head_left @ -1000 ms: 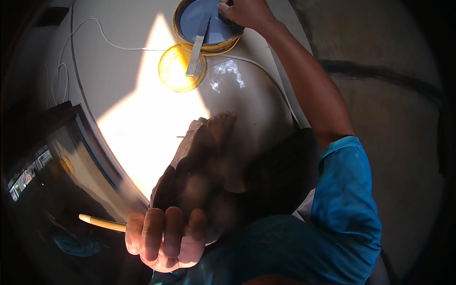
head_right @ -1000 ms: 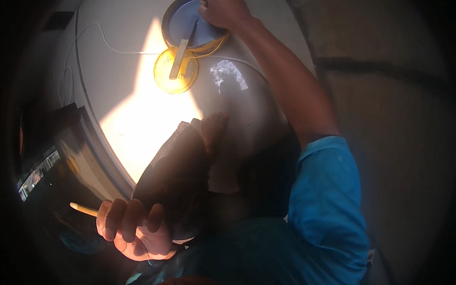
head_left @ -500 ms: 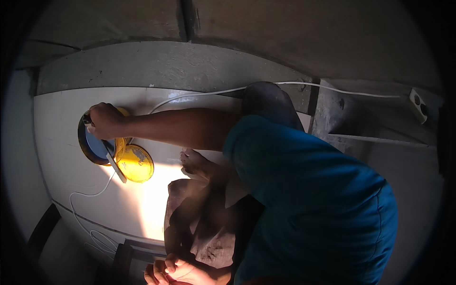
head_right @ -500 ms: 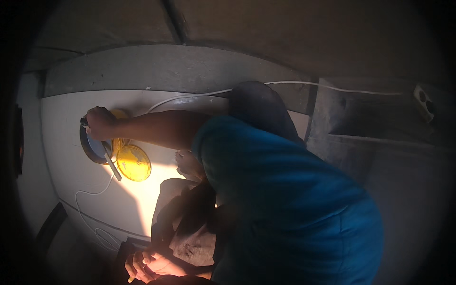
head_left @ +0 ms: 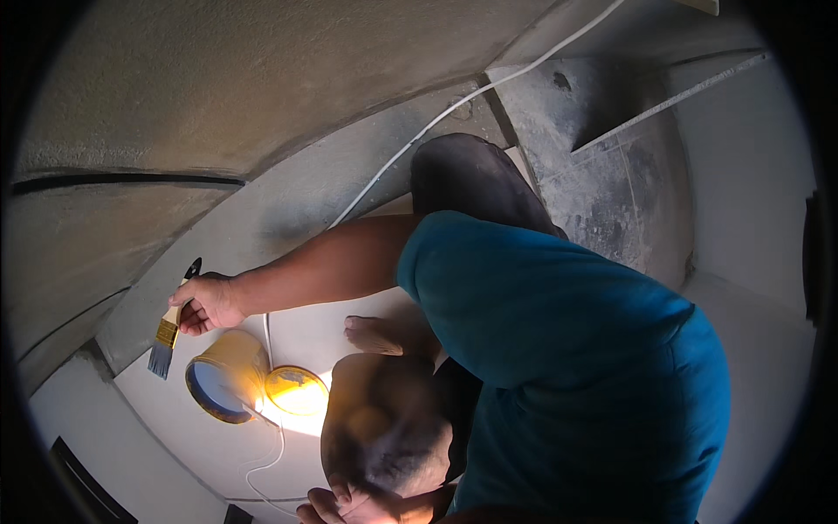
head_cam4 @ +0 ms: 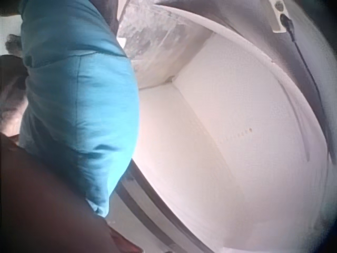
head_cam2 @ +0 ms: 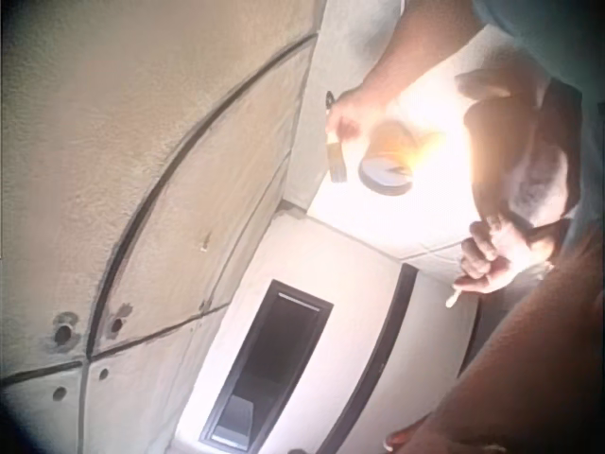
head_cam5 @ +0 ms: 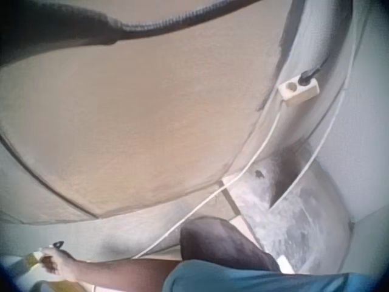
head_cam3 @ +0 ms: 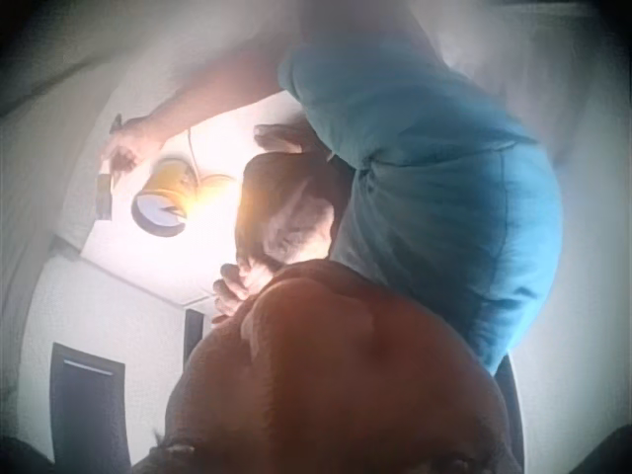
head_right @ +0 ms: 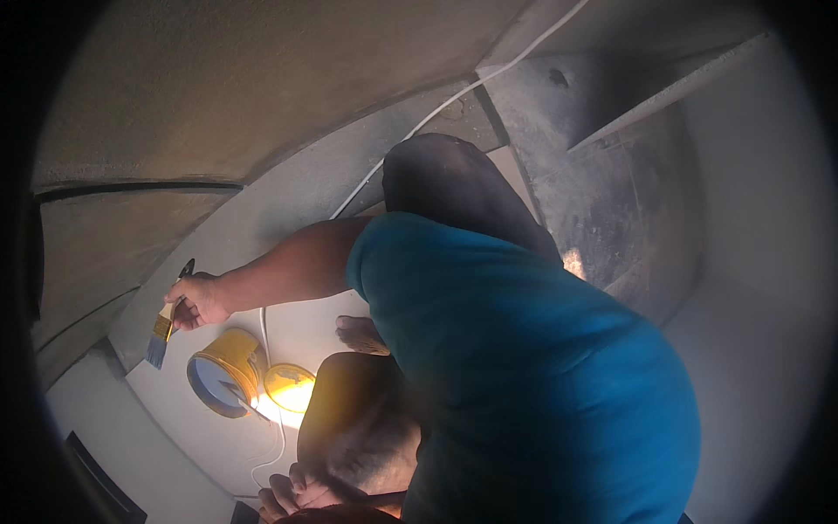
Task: The person paints the ceiling with a brush, repeatedly dipping it into a paint can. They work on seams and around a wall outlet, occasionally moving the outlet to paint behind it.
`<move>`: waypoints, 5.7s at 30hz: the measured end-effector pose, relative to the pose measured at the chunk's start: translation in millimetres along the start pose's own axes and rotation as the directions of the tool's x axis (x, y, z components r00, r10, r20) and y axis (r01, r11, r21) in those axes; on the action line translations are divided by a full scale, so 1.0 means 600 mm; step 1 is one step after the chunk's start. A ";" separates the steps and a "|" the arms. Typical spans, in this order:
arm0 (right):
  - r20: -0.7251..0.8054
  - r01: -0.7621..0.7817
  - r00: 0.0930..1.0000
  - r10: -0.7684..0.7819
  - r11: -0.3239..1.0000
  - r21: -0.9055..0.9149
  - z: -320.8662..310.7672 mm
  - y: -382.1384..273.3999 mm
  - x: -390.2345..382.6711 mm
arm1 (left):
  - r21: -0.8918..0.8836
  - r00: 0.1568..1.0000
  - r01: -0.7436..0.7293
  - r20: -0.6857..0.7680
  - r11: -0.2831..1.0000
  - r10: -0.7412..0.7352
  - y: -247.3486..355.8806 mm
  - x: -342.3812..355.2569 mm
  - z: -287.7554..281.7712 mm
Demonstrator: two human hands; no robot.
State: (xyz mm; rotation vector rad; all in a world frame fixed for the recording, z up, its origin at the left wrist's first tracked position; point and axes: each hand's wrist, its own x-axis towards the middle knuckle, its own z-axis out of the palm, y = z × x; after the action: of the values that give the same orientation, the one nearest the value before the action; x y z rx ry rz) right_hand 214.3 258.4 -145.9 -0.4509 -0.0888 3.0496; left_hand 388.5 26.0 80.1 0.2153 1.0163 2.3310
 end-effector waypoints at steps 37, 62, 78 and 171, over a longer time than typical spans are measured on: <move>-0.126 0.983 -0.171 -0.977 -0.161 -0.085 -0.365 -0.277 -0.904 | 0.450 0.233 -0.625 0.887 0.638 -0.398 -0.594 0.224 0.380; 0.597 -0.214 -0.642 -0.481 -0.635 -0.742 -0.198 -0.435 -0.825 | 0.326 0.595 -0.201 0.790 0.924 -0.149 -0.405 0.307 0.289; 0.624 -0.206 -0.637 -0.453 -0.680 -0.703 0.084 -0.428 -0.922 | 0.328 0.623 -0.211 0.771 0.921 -0.132 -0.478 0.309 0.327; 0.385 -0.232 -0.060 -0.921 -0.362 -0.903 0.100 -0.241 -1.175 | 0.259 0.169 -0.447 0.964 0.856 -0.204 -0.550 -0.035 0.666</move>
State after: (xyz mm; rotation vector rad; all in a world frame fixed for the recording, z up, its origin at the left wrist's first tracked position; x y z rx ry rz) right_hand 877.9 353.8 123.3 -1.2519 -1.6592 0.4984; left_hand 697.8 439.7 124.9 1.8647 0.7860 1.3051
